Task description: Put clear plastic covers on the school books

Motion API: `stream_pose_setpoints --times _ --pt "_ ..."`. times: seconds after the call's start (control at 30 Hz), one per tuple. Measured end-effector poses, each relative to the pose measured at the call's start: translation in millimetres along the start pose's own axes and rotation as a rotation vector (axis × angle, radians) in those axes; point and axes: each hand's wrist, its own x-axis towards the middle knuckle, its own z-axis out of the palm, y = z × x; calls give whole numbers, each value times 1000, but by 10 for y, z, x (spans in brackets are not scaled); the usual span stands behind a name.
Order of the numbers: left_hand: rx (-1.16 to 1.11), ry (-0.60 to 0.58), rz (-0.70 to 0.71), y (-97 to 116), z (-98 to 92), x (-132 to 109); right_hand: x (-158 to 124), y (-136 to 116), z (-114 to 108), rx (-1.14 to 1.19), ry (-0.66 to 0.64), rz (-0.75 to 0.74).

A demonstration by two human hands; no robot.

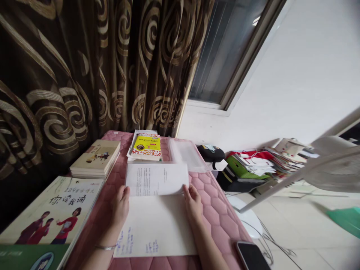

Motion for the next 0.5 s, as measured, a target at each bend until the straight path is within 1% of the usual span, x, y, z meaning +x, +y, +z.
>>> stream_pose_setpoints --times 0.07,0.2,0.3,0.5 --pt "8 -5 -6 9 -1 0 17 37 -6 77 -48 18" --pt "22 -21 -16 13 4 3 53 122 -4 153 -62 36" --pt "21 -8 -9 11 1 -1 50 121 -1 143 -50 46" --pt "-22 -45 15 -29 -8 -5 10 17 0 45 -9 26"
